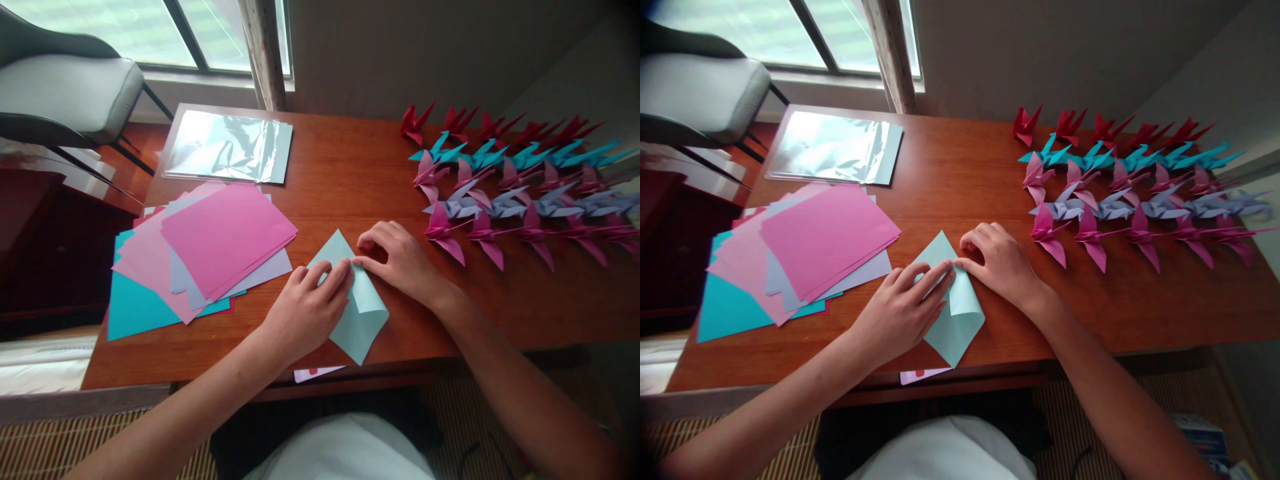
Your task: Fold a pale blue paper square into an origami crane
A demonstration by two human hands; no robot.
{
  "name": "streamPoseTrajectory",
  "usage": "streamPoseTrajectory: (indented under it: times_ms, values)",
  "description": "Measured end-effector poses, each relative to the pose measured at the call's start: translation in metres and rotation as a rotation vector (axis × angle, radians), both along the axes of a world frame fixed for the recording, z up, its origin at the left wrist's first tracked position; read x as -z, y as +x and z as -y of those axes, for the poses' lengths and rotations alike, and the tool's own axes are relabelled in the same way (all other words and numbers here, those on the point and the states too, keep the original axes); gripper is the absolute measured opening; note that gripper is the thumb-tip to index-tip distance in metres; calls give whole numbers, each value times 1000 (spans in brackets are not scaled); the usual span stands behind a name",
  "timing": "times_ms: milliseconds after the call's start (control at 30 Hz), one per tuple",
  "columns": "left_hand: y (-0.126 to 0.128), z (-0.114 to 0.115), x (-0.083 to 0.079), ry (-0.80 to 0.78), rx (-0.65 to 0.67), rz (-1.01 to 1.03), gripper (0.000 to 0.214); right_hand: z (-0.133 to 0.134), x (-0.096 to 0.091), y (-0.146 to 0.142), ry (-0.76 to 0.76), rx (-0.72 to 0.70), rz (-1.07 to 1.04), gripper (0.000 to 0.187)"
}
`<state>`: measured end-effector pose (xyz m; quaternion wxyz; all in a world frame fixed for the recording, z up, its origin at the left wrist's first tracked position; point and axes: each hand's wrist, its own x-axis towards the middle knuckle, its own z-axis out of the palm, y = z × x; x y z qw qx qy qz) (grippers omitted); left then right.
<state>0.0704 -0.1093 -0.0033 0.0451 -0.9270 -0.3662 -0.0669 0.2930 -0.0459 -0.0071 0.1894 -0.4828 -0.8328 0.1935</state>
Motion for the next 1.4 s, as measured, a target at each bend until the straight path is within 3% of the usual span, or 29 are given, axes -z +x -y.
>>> streamPoseTrajectory:
  times_ms: [233, 533, 700, 900, 1100, 1400]
  values:
    - [0, 1, 0, 7, -3, -21, 42, 3, 0, 2, -46, 9, 39, 15]
    - [0, 0, -1, -7, -4, -20, 40, -48, 1, -42, 43, 145, 94, 10]
    - [0, 0, -1, -31, -9, 5, 40, -61, 7, -47, 65, 194, 55, 8]
    - [-1, 0, 1, -37, -20, 33, 40, -35, 9, -29, 74, 112, -67, 7]
    - [0, 0, 0, -28, -13, 22, 41, 1, 4, -6, 31, 69, -31, 11]
    - [-1, 0, 0, -19, -11, 23, 42, 10, -1, 5, -33, -1, 0, 18]
